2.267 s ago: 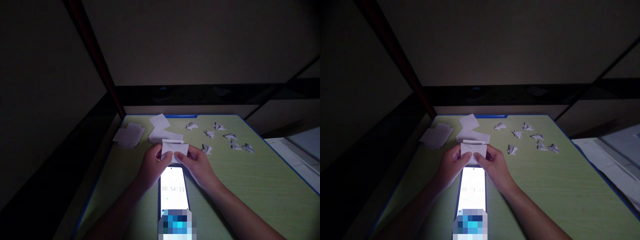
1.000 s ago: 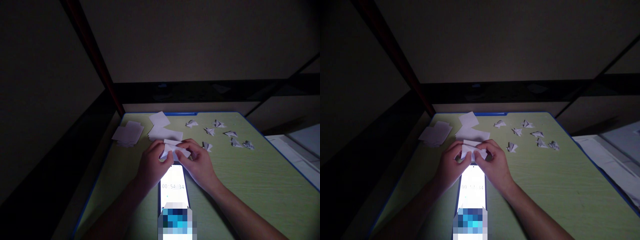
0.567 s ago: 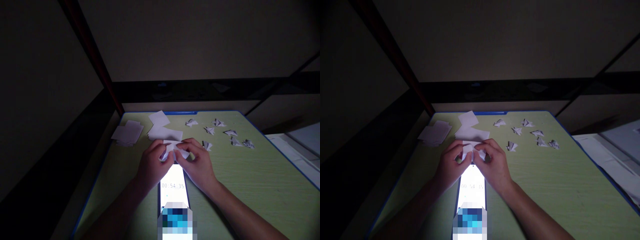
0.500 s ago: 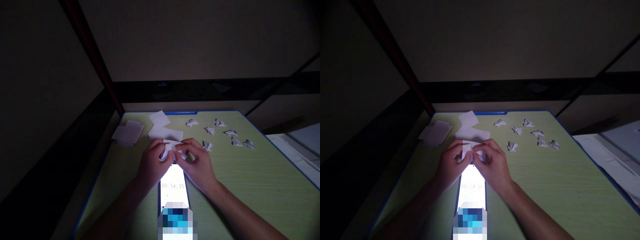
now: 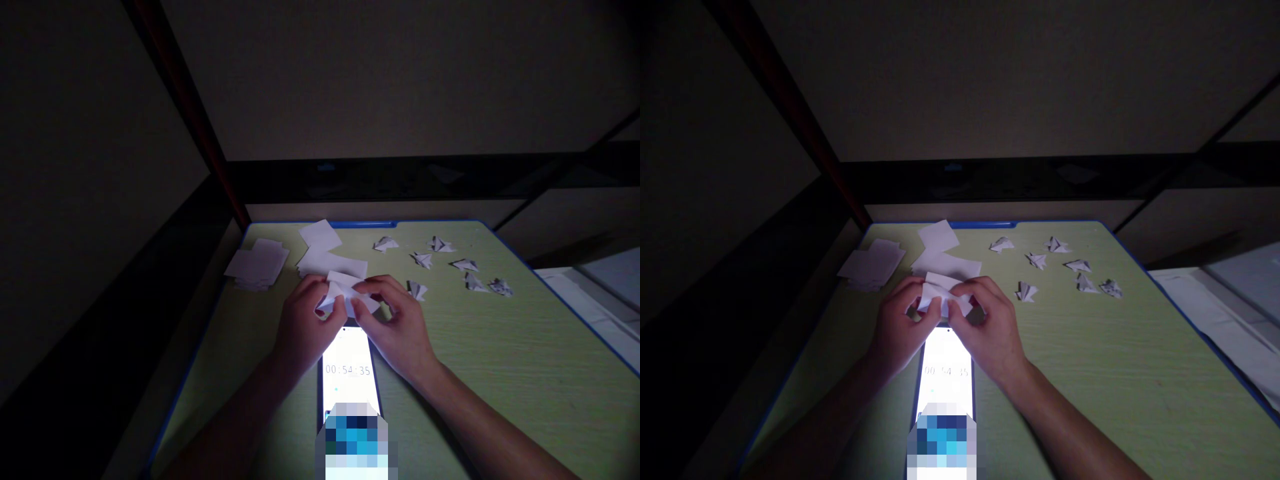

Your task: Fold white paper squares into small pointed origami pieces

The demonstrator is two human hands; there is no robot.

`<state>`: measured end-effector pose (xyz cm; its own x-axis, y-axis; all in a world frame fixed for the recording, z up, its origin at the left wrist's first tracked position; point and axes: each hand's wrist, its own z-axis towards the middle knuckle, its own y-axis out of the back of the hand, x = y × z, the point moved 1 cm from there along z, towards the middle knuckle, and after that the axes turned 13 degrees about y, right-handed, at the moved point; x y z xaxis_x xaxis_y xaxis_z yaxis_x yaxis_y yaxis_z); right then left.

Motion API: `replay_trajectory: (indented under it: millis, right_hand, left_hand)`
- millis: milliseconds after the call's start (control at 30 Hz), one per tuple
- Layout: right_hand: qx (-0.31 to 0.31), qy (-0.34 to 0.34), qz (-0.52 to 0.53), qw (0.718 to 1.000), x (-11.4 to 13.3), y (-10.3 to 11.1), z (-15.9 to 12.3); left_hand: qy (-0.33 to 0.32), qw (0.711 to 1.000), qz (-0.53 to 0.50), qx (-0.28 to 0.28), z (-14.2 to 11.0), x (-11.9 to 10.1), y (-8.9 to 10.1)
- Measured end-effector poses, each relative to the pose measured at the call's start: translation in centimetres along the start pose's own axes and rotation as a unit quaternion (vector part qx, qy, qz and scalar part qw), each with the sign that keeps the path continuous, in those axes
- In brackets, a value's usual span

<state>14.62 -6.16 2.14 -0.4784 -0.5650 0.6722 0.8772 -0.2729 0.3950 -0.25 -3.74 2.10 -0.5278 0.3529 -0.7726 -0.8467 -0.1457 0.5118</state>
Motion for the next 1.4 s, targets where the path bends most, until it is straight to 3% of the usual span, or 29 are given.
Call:
replay_trajectory:
  millis: [233, 700, 967, 1133, 1400]
  right_hand:
    - [-0.003, 0.000, -0.013, 1.000, -0.03, -0.13, -0.07]
    - [-0.017, 0.022, -0.030, 0.999, -0.13, -0.36, -0.25]
    - [-0.003, 0.027, -0.027, 0.999, -0.03, -0.24, -0.27]
    - [-0.010, -0.009, 0.037, 0.999, -0.23, -0.26, -0.11]
    - [0.002, -0.077, 0.153, 0.985, -0.94, -0.45, -0.19]
  left_hand:
    - [0.026, 0.999, 0.002, -0.020, 0.17, 0.06, 0.03]
    - [-0.015, 0.998, 0.056, -0.007, -0.17, -0.04, 0.09]
    - [0.023, 0.999, 0.042, 0.006, -0.03, 0.10, 0.15]
    - [0.076, 0.997, -0.008, 0.026, 0.15, 0.28, -0.05]
    - [0.088, 0.995, 0.002, 0.048, -0.15, 0.68, -0.22]
